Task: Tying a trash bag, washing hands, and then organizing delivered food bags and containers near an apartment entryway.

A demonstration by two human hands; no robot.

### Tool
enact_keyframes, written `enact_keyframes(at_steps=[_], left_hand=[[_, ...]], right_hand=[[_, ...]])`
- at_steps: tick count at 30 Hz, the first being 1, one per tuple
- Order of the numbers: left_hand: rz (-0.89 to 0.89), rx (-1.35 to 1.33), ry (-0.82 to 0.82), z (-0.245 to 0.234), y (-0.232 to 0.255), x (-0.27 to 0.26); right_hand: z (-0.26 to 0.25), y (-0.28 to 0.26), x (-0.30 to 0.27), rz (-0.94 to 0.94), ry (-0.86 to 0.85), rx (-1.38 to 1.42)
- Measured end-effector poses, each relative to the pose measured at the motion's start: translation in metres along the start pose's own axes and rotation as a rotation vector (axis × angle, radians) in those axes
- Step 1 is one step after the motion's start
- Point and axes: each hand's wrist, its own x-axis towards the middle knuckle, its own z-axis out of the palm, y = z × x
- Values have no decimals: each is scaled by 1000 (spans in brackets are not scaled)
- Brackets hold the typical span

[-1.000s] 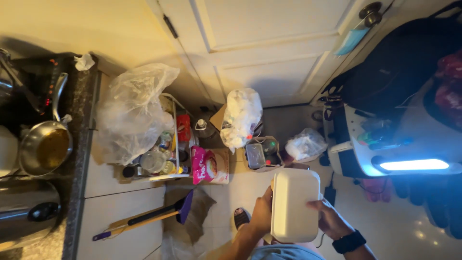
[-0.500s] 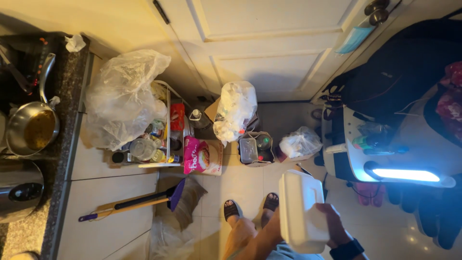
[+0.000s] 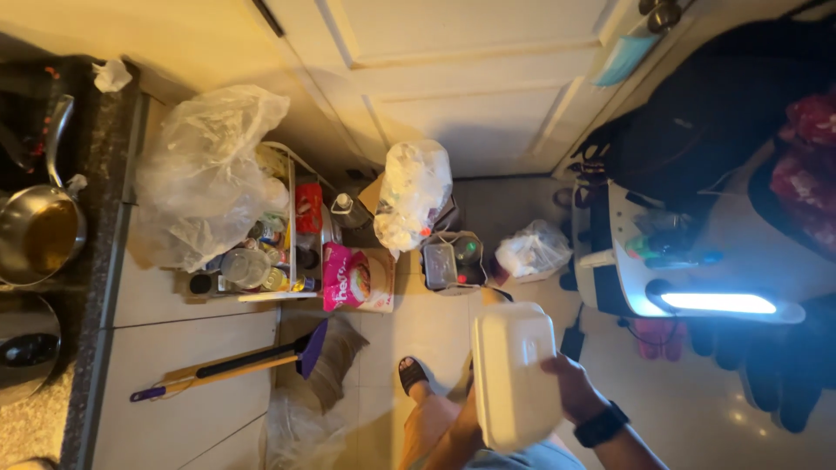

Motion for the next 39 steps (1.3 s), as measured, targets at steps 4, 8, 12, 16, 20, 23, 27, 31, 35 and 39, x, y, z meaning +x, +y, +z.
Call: enact_keyframes(at_steps=[4,8,12,16,20,23,27,31,35,39], left_hand=[[20,74,47,-8,-6,-34],[28,170,94,-20,-11,-51],[47,259,126,-36,-9,-30],[62,348,148,-61,6,6],[108,452,168,-100,43,56],[123,517,210,-126,81,59],[418,1006,167,-119,145,54],[552,1374,254,-193,85,94],[760,1568,318,-285,44,141],[554,1459,666,-315,30,183]], right_hand=[[-8,26,39,202,-30,284],[47,10,14,142,-93,238],[109,-12,-8,32,-93,-36],[108,15,27,20,131,118],[101,36,102,-85,199,106],[95,49,163,-124,219,57],[73,52,257,-145,225,154],[88,52,295,-166,117,260],[56,61,337,-225,95,140],[-75,8,424,-487,145,-562]])
